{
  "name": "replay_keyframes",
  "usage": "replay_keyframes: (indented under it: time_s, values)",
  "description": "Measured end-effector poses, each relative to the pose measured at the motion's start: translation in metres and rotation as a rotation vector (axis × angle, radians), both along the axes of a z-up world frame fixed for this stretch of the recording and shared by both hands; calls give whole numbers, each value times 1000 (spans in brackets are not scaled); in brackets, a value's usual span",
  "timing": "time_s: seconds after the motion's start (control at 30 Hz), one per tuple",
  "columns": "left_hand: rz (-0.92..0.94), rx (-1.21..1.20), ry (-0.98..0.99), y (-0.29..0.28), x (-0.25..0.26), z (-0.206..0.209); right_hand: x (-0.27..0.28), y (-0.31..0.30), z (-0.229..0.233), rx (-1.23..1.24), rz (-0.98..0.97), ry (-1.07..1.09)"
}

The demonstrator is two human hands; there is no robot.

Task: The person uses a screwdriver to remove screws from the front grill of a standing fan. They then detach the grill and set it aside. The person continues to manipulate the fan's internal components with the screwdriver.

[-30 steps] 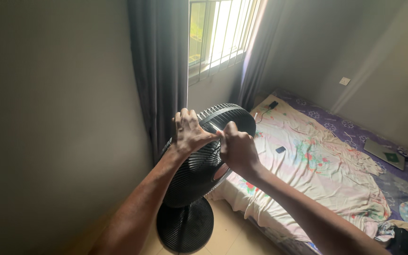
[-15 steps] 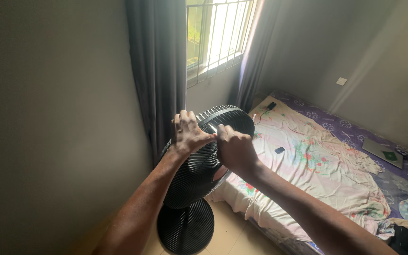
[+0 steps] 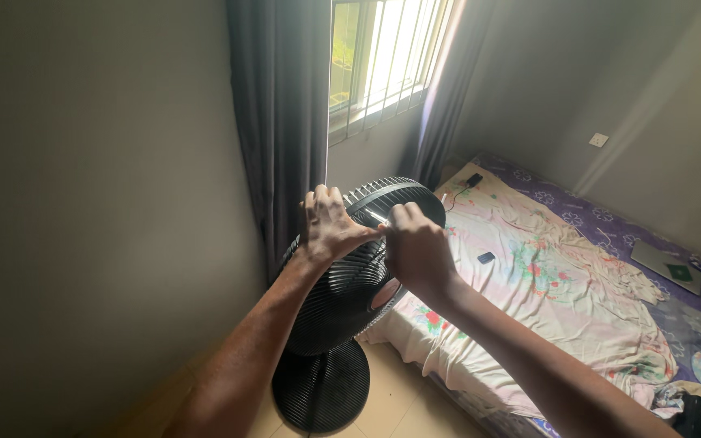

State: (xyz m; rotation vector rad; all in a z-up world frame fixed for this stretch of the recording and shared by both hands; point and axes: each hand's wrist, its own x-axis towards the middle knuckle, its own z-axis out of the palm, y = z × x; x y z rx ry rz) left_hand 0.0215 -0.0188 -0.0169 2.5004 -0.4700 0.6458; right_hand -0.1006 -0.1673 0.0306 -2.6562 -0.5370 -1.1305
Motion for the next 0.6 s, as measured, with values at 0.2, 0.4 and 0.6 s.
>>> replay_keyframes:
  time_s: [0.2,0.4,0.6]
  values:
    - [4,-8,26,0,-2,2,9,5,-8,425,-126,311]
    - [0,-26,-108,6,0,-2,18,-4,3,1009,-95,857]
    - [-2,1,-35,0,3,-10,-10,-5,5,-243,-103,-44]
